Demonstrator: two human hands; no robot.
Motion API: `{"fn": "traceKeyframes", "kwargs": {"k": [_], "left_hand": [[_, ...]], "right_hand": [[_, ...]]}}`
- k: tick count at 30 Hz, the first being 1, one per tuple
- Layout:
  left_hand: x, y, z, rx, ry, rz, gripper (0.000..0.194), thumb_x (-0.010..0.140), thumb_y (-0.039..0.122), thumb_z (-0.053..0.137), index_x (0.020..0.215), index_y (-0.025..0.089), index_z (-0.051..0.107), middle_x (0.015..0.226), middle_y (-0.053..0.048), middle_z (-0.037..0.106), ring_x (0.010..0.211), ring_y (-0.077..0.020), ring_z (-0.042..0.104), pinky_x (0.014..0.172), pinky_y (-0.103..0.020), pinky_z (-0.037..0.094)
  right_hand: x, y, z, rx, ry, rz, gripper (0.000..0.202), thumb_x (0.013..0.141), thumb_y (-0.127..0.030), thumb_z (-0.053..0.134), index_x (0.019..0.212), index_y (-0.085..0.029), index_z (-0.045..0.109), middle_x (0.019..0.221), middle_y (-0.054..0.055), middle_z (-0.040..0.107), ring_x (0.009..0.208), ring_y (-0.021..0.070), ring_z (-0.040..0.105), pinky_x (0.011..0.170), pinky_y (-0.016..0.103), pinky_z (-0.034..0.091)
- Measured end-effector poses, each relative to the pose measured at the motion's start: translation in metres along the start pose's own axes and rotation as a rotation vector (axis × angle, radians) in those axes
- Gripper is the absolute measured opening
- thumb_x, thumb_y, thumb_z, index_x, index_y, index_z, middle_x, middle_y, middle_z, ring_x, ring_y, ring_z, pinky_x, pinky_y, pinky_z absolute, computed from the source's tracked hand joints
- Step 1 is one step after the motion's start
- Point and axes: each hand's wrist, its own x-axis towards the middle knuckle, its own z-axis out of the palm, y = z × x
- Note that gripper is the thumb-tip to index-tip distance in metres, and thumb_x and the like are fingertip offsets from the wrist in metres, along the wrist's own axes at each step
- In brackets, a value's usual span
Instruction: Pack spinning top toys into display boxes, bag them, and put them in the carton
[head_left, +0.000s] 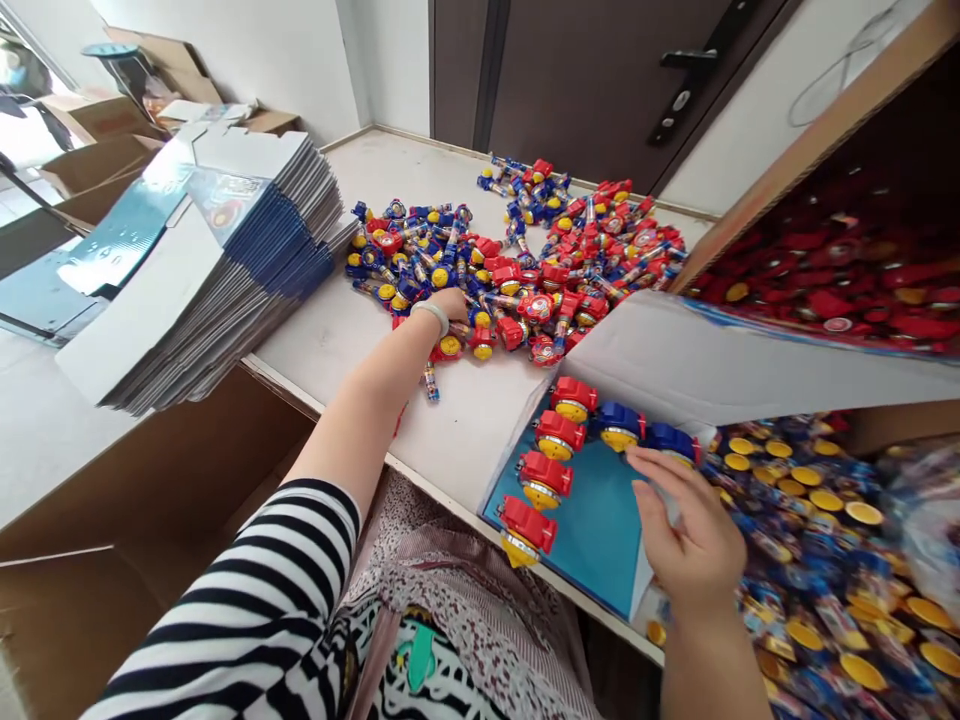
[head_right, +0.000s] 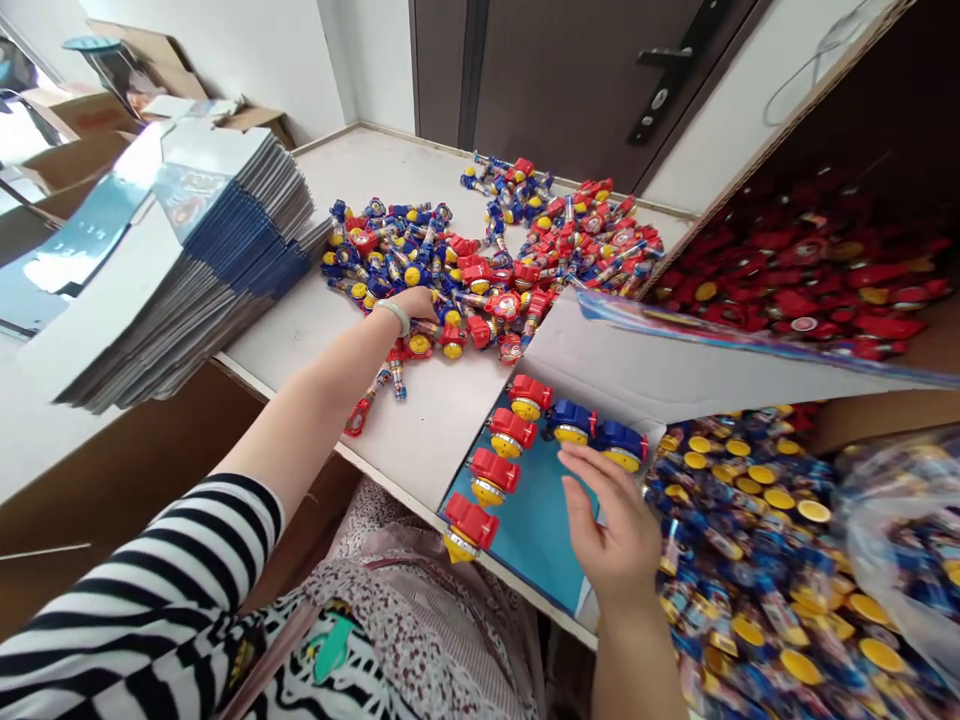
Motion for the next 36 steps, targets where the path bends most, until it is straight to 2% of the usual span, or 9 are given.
{"fn": "traceKeyframes", "kwargs": {"k": [5, 11, 15, 18, 22, 26, 29, 32, 36], "left_hand": [[-0.03, -0.011, 0.007, -0.064, -0.04, -0.015, 0.039, 0.067, 0.014, 0.078, 0.104, 0.011, 0.071, 0.108, -0.014, 0.073, 0.099, -0.0279, 0.067, 0.087, -0.032, 0.053], [-0.076, -0.031, -0.011, -0.675, 0.262, 0.126, 0.038, 0.087, 0.031, 0.065, 0.12, 0.014, 0.059, 0.108, -0.01, 0.07, 0.095, -0.0191, 0.066, 0.085, -0.028, 0.053], [-0.113, -0.004, -0.004, -0.948, 0.233, 0.446, 0.047, 0.086, 0.052, 0.067, 0.118, 0.018, 0.057, 0.105, -0.008, 0.068, 0.098, -0.0187, 0.066, 0.087, -0.029, 0.053], [-0.141, 0.024, 0.003, -0.925, 0.133, 0.626, 0.06, 0.082, 0.062, 0.069, 0.122, 0.019, 0.056, 0.102, -0.008, 0.068, 0.091, -0.0195, 0.066, 0.078, -0.029, 0.054], [-0.139, 0.016, -0.012, -0.781, 0.176, 0.623, 0.058, 0.084, 0.062, 0.064, 0.121, 0.018, 0.062, 0.109, -0.011, 0.068, 0.101, -0.0237, 0.066, 0.088, -0.036, 0.053], [-0.087, -0.053, -0.035, -0.562, 0.681, 0.126, 0.053, 0.071, 0.044, 0.078, 0.115, 0.017, 0.063, 0.119, -0.012, 0.063, 0.122, -0.0308, 0.055, 0.112, -0.047, 0.039], [-0.047, -0.1, -0.023, -0.477, 0.614, -0.077, 0.073, 0.056, 0.032, 0.09, 0.12, 0.019, 0.058, 0.122, -0.008, 0.059, 0.134, -0.0358, 0.043, 0.119, -0.054, 0.027], [-0.029, -0.119, 0.002, -0.489, 0.54, -0.06, 0.076, 0.053, 0.039, 0.094, 0.115, 0.021, 0.054, 0.11, -0.001, 0.058, 0.124, -0.0315, 0.045, 0.116, -0.055, 0.03], [-0.039, -0.116, 0.013, -0.549, 0.706, -0.062, 0.072, 0.054, 0.062, 0.09, 0.101, 0.023, 0.051, 0.095, 0.005, 0.054, 0.103, -0.0216, 0.047, 0.109, -0.049, 0.036]], "right_hand": [[0.025, -0.008, 0.022, 0.156, -0.142, -0.129, 0.037, 0.092, -0.012, 0.06, 0.12, -0.035, 0.069, 0.111, 0.001, 0.076, 0.1, 0.0217, 0.075, 0.087, 0.039, 0.064], [0.065, -0.019, 0.062, 0.322, -0.134, -0.025, 0.037, 0.094, -0.023, 0.061, 0.13, -0.031, 0.062, 0.121, 0.006, 0.072, 0.11, 0.0224, 0.07, 0.094, 0.04, 0.062], [0.105, -0.015, 0.122, 0.519, -0.061, 0.079, 0.084, 0.089, -0.038, 0.068, 0.158, -0.03, 0.019, 0.149, 0.016, 0.048, 0.127, 0.0274, 0.061, 0.087, 0.041, 0.064], [0.124, -0.014, 0.15, 0.523, 0.005, 0.049, 0.086, 0.09, -0.042, 0.066, 0.157, -0.029, 0.014, 0.151, 0.016, 0.042, 0.135, 0.0297, 0.053, 0.101, 0.048, 0.058], [0.105, -0.018, 0.111, 0.474, 0.118, 0.009, 0.07, 0.091, -0.043, 0.065, 0.151, -0.033, 0.03, 0.144, 0.012, 0.045, 0.131, 0.0302, 0.055, 0.108, 0.052, 0.052], [0.045, 0.001, 0.023, 0.242, 0.405, 0.055, 0.066, 0.082, -0.048, 0.075, 0.141, -0.035, 0.048, 0.134, 0.009, 0.051, 0.13, 0.0338, 0.056, 0.114, 0.052, 0.045], [-0.004, 0.021, -0.024, -0.029, 0.525, 0.131, 0.07, 0.077, -0.053, 0.079, 0.138, -0.034, 0.051, 0.13, 0.011, 0.055, 0.127, 0.0346, 0.057, 0.114, 0.052, 0.044], [-0.042, 0.034, -0.034, -0.195, 0.401, 0.196, 0.073, 0.074, -0.046, 0.083, 0.136, -0.027, 0.05, 0.126, 0.013, 0.057, 0.119, 0.0338, 0.061, 0.107, 0.055, 0.049], [-0.065, 0.041, -0.004, -0.176, 0.286, 0.175, 0.066, 0.08, -0.039, 0.078, 0.135, -0.027, 0.046, 0.125, 0.014, 0.056, 0.118, 0.0321, 0.061, 0.102, 0.057, 0.052]]}}
